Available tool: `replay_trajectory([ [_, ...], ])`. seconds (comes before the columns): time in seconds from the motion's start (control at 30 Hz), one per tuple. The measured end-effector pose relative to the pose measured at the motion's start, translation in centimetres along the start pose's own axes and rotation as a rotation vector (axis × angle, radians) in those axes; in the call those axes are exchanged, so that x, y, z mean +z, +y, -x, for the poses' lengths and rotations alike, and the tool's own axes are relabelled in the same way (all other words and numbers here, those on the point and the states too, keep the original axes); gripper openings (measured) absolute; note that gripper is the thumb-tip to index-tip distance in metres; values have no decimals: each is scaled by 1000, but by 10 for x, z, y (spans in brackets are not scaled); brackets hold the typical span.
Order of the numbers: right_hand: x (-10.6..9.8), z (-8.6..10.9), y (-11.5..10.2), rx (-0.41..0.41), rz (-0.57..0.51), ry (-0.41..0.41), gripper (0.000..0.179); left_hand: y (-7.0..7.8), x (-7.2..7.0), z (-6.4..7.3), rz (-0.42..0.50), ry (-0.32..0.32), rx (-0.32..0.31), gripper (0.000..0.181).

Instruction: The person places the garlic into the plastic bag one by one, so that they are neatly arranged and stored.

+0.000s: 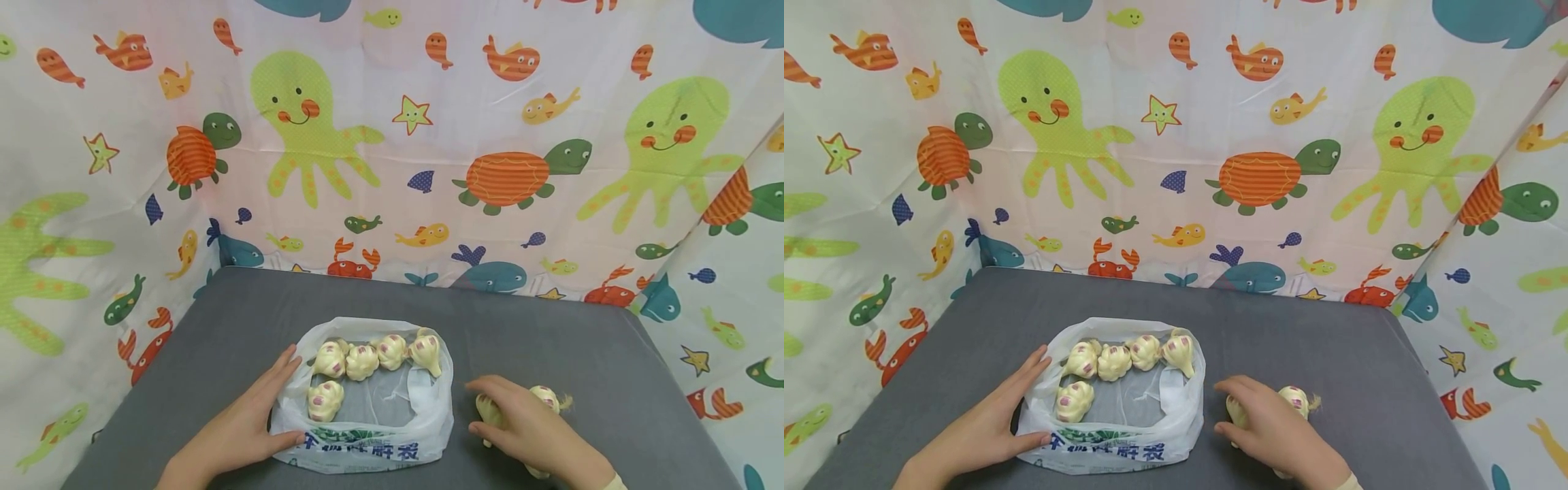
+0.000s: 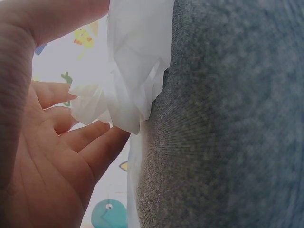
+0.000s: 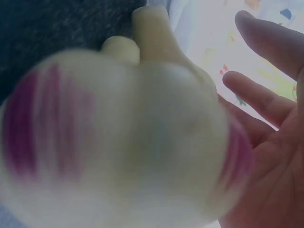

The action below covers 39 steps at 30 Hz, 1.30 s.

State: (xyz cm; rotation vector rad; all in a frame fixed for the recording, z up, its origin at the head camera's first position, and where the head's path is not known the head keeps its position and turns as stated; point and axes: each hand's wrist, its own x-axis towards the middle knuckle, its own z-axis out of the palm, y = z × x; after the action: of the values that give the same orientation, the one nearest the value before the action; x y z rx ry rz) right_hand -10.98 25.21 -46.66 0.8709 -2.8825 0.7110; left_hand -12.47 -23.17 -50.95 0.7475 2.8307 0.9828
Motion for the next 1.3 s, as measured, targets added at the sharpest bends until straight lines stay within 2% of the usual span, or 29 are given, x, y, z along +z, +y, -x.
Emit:
replay_trajectory([
  [0.13, -4, 5, 1, 36, -3, -35, 50, 0, 1, 1, 1, -1, -4, 122],
  [0.33, -9, 13, 4, 163, -30, -104, 50, -1, 2, 1, -2, 3, -4, 122],
  [0.5, -9, 21, 10, 162, -36, -87, 50, -2, 3, 1, 1, 1, -10, 121],
  [0.77, -8, 27, 19, 94, -33, -58, 51, -1, 2, 0, 11, -18, -31, 120],
  [1.13, -7, 26, 24, 85, -41, -67, 49, 1, 1, 0, 24, -31, -51, 120],
  [1.3, -8, 25, 24, 115, -76, -100, 48, 1, 1, 0, 15, -23, -44, 120],
])
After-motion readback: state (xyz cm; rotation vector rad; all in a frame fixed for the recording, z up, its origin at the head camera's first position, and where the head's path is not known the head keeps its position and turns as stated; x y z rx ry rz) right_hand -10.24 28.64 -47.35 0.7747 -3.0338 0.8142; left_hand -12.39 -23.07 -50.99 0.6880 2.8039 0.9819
